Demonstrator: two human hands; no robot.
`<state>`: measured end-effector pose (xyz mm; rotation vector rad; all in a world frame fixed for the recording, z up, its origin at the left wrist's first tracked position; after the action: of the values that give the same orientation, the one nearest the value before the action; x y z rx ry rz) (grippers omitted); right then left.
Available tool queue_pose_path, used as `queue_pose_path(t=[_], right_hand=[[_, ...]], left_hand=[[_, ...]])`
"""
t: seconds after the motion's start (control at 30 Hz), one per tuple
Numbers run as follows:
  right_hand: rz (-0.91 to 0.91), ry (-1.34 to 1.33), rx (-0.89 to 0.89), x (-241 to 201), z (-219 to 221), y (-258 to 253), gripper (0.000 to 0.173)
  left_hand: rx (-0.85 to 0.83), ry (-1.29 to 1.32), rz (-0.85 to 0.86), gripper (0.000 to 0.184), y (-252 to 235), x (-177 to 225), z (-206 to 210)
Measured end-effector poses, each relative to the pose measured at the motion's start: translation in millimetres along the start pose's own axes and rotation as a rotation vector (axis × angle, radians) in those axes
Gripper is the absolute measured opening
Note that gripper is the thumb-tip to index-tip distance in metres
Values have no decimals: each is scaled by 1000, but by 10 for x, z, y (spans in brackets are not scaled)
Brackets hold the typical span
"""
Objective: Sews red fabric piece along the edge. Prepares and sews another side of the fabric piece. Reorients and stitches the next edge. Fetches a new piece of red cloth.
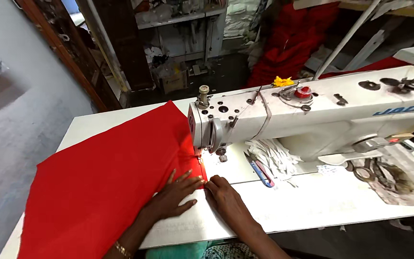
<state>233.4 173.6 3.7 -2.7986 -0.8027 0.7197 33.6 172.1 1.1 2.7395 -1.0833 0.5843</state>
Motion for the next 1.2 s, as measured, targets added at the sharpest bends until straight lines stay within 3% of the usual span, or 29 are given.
queue_pose_path(t=[0.17,0.3,0.47,0.53,0.67,0.73,0.87,1.07,1.2], right_hand=[[-281,8,37,289,28,-196,11],[-340,-25,42,393,5,-212,16],[-188,-219,-44,406,-96,-361,7],[-223,-187,-23,384,-111,-357,6],[-351,2,37,384,-4,-308,10],[-304,-2,62,386,33,-355,13],[-196,-68,116,362,48,-396,11],[-75,31,77,152,123,-269,14],[44,55,58,25,124,-298,17]], left_hand=[[335,-267,232,29,-335,-75,-30],[471,-290,183,21,-410,10,32],[344,351,-219,10,-522,-94,-140],[378,295,-194,8,-495,-87,-127],[477,-204,35,20,-433,-26,11],[428,-159,-61,22,-498,-1,-32],[173,18,-372,23,-701,54,-325],[301,106,-380,23,-661,-114,-227],[259,221,-451,19,-704,-105,-336]])
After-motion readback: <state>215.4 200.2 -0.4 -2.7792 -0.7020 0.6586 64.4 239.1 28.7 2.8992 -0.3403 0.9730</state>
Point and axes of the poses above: each hand's wrist, its own y-axis away from the middle knuckle, its own z-axis out of the palm, x = y × z, the point moved 2 cm from there along -y, towards the middle knuckle, and after that the axes turned 7 degrees about -x, right-handed, at the moved point
